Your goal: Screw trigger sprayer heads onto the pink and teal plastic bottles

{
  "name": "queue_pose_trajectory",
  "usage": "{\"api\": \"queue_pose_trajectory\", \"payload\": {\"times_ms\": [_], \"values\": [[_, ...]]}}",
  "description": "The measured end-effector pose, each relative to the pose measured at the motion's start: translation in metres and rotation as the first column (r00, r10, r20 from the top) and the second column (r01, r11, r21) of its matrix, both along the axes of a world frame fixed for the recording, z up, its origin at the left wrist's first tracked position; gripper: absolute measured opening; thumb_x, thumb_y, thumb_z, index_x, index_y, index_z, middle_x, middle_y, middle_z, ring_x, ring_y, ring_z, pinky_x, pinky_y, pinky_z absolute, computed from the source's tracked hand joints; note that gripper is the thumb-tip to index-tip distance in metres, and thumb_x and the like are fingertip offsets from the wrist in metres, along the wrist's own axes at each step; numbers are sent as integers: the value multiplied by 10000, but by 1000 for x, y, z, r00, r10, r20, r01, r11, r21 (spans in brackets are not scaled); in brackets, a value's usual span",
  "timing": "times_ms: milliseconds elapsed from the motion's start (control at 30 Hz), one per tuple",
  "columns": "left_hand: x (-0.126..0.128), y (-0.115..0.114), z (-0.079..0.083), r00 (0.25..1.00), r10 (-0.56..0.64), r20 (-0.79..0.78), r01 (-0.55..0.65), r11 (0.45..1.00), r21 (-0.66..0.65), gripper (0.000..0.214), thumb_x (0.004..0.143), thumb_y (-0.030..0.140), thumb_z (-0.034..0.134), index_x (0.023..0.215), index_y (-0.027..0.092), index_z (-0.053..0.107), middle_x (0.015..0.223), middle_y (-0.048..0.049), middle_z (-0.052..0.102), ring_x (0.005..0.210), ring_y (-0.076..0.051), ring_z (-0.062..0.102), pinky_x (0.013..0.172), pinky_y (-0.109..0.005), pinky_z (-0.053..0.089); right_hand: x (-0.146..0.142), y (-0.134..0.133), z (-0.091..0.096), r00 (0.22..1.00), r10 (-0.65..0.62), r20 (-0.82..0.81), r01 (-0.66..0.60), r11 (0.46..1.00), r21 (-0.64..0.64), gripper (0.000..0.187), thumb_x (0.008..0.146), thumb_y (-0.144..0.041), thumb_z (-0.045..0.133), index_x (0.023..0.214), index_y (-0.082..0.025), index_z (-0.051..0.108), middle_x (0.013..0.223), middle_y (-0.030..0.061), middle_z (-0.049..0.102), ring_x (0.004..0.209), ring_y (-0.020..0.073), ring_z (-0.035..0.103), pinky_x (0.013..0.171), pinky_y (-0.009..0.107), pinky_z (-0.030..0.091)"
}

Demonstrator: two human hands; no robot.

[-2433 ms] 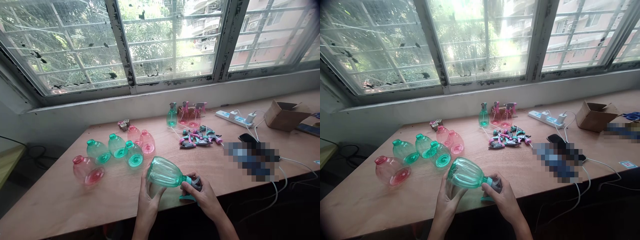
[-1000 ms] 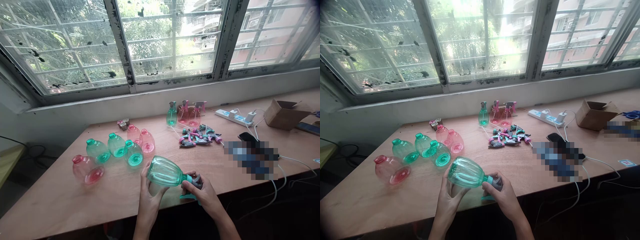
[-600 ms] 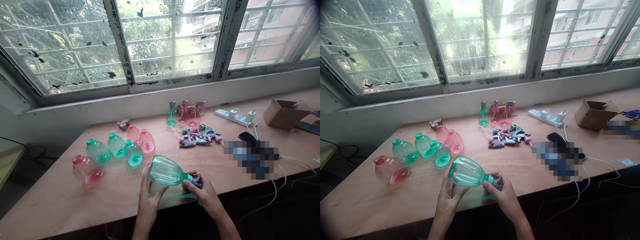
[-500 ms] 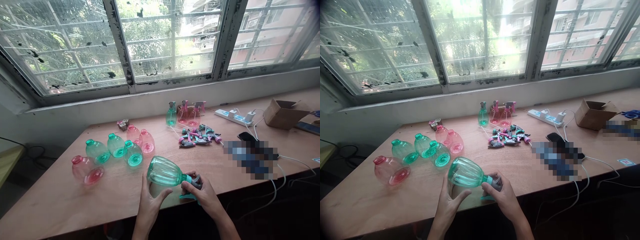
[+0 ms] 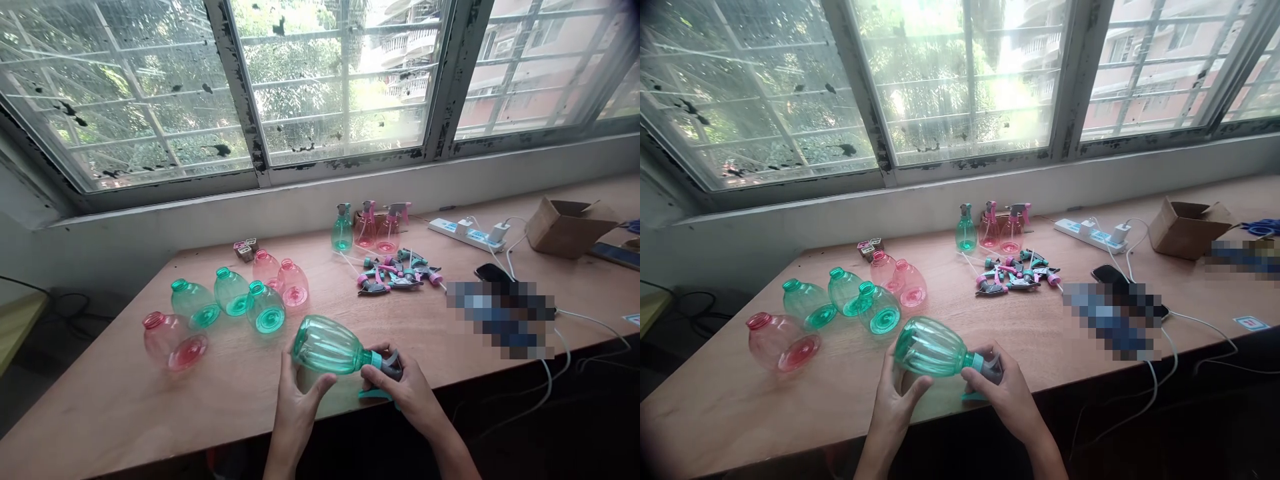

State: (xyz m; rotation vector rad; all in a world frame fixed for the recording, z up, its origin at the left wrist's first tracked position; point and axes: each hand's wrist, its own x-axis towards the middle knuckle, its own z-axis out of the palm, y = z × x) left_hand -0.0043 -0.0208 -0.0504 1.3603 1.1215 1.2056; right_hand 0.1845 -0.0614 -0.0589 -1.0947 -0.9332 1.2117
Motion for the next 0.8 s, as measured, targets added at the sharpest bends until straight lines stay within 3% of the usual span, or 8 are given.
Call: {"api": "queue_pose_trajectory", "payload": {"times_ms": [100, 267, 400, 500, 700, 800], "values": [[0, -1, 1, 999, 21, 31, -20, 999, -28, 632, 820, 448, 713, 1363, 251, 454, 1364, -99, 601, 1335, -319, 506, 1155, -491, 341, -1, 1, -2, 999, -10, 44, 10, 1000, -1, 404, 740, -502, 798, 937, -188, 636, 639, -19, 681, 623, 188, 660, 611, 332, 585], [-3, -1, -3, 993, -43, 112, 47, 999, -28, 736, 785, 331, 772, 1427, 342, 413, 1492, -26, 518, 1426, -263, 409, 1194, -409, 312, 0, 2, -1, 999, -48, 16, 48, 999, -10, 429, 761, -529, 768, 966, -179, 630, 624, 4, 702, 629, 209, 674, 628, 369, 598], [-4, -1, -5, 987, -48, 150, 52, 998, -24, 728, 764, 365, 786, 1392, 297, 425, 1459, -73, 539, 1398, -299, 444, 1159, -426, 367, -1, 0, 2, 999, -18, 35, 18, 1000, 6, 386, 760, -489, 786, 950, -191, 630, 651, -13, 692, 639, 198, 675, 640, 360, 596], [-3, 0, -3, 992, -3, 125, 6, 1000, -25, 686, 773, 398, 771, 1358, 266, 437, 1377, -91, 596, 1338, -315, 509, 1142, -456, 380, -1, -1, 3, 998, -12, 57, 12, 1000, 2, 383, 745, -474, 803, 953, -198, 639, 667, -22, 681, 646, 197, 676, 632, 357, 599], [-1, -2, -1, 994, -64, 85, 65, 998, -9, 626, 845, 334, 712, 1397, 332, 417, 1480, -30, 514, 1428, -254, 397, 1202, -435, 285, 2, -2, 7, 1000, 24, 0, -24, 1000, -7, 342, 811, -455, 758, 975, -185, 626, 672, -8, 704, 666, 184, 667, 667, 340, 596], [-1, -4, -2, 998, -61, -4, 61, 998, 9, 684, 815, 343, 746, 1405, 336, 399, 1467, -33, 516, 1425, -272, 393, 1210, -462, 259, 2, -3, 8, 999, 33, -17, -33, 999, -3, 328, 814, -439, 763, 969, -188, 620, 671, -14, 698, 665, 179, 666, 672, 334, 596]]}}
